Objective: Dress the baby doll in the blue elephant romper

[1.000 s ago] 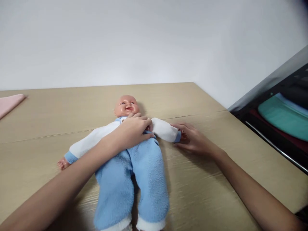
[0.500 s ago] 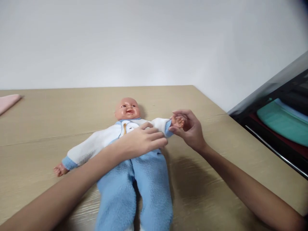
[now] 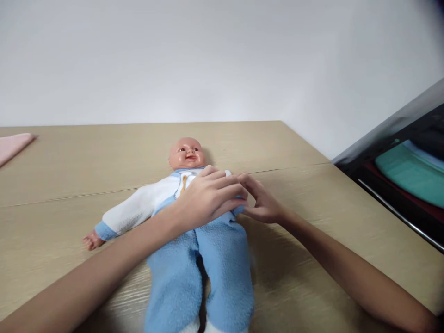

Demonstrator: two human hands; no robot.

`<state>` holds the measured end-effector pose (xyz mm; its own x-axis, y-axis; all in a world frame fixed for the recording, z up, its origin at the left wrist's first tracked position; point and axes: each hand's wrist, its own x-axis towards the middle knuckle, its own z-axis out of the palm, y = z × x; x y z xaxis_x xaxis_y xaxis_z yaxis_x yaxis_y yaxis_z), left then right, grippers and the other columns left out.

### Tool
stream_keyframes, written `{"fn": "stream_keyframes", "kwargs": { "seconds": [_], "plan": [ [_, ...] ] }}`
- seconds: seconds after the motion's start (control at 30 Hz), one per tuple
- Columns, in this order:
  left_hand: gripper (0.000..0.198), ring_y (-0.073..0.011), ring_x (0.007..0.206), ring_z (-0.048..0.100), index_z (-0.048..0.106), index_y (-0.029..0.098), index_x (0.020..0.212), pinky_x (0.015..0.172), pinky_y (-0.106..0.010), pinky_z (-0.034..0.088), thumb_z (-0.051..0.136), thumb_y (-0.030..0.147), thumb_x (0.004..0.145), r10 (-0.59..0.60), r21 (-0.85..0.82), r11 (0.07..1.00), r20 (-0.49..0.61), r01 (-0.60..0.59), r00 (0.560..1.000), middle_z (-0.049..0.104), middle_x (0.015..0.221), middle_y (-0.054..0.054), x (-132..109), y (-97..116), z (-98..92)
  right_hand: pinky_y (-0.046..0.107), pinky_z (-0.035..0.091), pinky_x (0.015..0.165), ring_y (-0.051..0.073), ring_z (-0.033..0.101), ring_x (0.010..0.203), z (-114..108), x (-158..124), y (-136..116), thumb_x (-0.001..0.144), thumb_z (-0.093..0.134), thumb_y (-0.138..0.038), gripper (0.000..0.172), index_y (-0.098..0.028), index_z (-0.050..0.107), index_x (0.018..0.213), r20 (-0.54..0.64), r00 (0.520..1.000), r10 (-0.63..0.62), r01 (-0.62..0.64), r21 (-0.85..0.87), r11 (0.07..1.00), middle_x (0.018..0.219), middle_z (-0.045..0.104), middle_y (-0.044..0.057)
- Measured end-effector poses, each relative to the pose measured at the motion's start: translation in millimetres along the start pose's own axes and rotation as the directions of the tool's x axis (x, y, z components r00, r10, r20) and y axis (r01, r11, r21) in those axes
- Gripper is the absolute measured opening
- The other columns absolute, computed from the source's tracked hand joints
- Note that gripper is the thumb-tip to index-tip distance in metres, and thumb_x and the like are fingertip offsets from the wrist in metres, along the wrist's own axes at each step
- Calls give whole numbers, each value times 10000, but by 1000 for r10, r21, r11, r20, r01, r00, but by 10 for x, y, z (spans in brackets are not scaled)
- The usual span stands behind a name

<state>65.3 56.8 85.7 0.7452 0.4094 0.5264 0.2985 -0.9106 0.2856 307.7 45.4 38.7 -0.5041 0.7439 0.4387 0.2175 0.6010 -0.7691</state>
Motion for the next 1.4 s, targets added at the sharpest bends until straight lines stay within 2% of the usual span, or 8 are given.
{"fn": "stream_keyframes", "kwargs": {
  "seconds": [0.1,0.27,0.47,0.57,0.67,0.97,1.2,1.4],
  "plan": [
    [157,-200,967,702,787,219,1057,879,-362,508,715,346,1115,-165,-219,964,-50,151,985,758,1117,-50,77,-10,-15,432,588,1049,269,719,1177,17,-93,-32,1035,742,-491,264,-315,697,1227,55,990,132,-141,253,957,1243,757,42],
    [132,-187,882,649,807,211,981,802,-318,514,805,331,1035,-301,-413,859,70,303,951,671,956,-20,155,-99,-1,429,547,1139,273,716,1239,169,-177,-43,979,840,-514,305,-311,784,1199,62,941,333,-323,456,829,1175,786,32],
    [262,-242,1070,681,729,186,1195,965,-397,521,594,404,1142,-311,-258,912,75,320,947,697,1122,-74,84,-188,35,385,591,1010,250,696,1046,304,-137,51,869,885,-569,343,-253,764,927,-95,811,577,-334,735,590,1014,751,49],
    [327,-263,967,699,700,184,1174,856,-408,506,581,487,1134,-376,-140,907,161,398,913,737,1052,-78,34,-241,45,338,603,843,211,664,879,362,-132,73,812,918,-553,377,-244,709,870,-167,713,681,-366,740,564,909,704,25],
    [294,-237,788,671,678,189,1157,721,-373,454,575,462,1126,-406,-85,900,199,428,892,735,881,-42,19,-268,76,268,517,636,147,566,703,430,-146,82,805,937,-564,423,-238,678,880,-198,668,717,-411,705,578,798,625,-27],
    [293,-267,995,748,676,216,1077,863,-402,554,485,436,1112,-486,-281,818,128,502,864,811,1099,-89,28,-297,69,243,359,459,106,428,535,450,-72,141,819,906,-703,536,-270,609,927,-243,680,692,-416,649,637,673,505,-89],
    [294,-302,1121,764,703,187,1146,1006,-449,580,507,400,1092,-507,-223,832,71,509,859,828,1203,-132,38,-346,91,306,545,671,184,635,786,413,299,445,799,865,-677,474,-269,637,880,-226,741,633,-395,615,682,833,698,-16],
    [322,-311,1100,768,717,168,1209,990,-459,593,508,382,1089,-597,-186,791,-26,583,802,836,1186,-138,40,-415,80,283,516,702,168,614,807,332,425,604,779,882,-690,493,-280,639,908,-203,789,580,-397,551,734,848,673,-49]
  ]
}}
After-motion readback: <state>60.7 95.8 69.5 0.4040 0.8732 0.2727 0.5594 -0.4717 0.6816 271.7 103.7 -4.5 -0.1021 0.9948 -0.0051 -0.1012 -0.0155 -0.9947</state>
